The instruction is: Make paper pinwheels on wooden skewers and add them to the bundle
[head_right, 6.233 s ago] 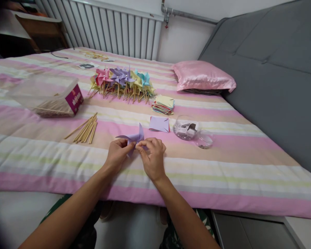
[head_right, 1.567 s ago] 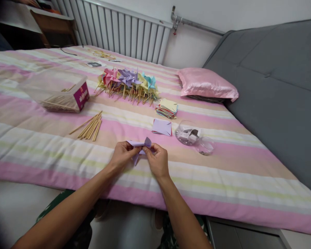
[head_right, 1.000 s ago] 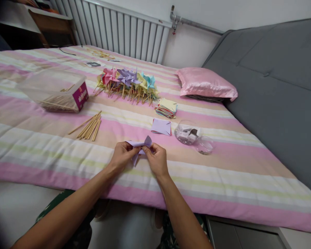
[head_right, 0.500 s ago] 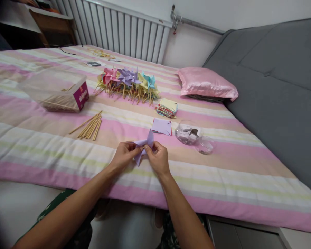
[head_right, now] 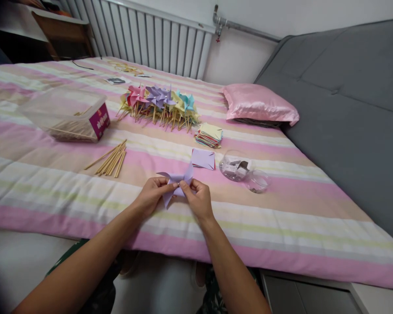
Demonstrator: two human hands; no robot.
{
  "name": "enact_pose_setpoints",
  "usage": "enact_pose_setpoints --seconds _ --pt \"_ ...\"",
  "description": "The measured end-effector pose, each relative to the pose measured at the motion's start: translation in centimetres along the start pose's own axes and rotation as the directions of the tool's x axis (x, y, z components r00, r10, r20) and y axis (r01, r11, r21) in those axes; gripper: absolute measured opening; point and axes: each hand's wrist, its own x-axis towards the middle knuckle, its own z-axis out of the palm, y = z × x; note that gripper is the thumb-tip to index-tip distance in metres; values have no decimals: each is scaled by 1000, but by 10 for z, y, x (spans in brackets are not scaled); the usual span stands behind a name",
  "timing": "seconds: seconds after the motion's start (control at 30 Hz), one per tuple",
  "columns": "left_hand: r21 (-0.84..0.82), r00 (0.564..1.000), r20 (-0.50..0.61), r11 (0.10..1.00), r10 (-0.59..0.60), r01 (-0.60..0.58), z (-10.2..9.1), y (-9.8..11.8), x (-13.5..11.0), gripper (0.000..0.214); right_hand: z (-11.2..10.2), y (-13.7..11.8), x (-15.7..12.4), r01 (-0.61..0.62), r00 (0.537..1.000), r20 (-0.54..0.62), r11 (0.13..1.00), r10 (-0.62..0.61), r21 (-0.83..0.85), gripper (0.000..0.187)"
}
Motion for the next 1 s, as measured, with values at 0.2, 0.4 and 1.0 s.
enact_pose_setpoints --seconds 0.2,0.4,1.0 --pt "-6 999 27 999 -40 40 -3 4 -1 26 -8 -15 -2 -147 986 88 984 138 100 34" --pt "56 1000 31 998 3 -4 -2 4 -2 30 -5 -11 -4 -162 981 121 981 149 104 31" --pt "208 990 -31 970 137 -128 -26 29 0 33 -9 2 6 -260 963 20 905 269 337 25"
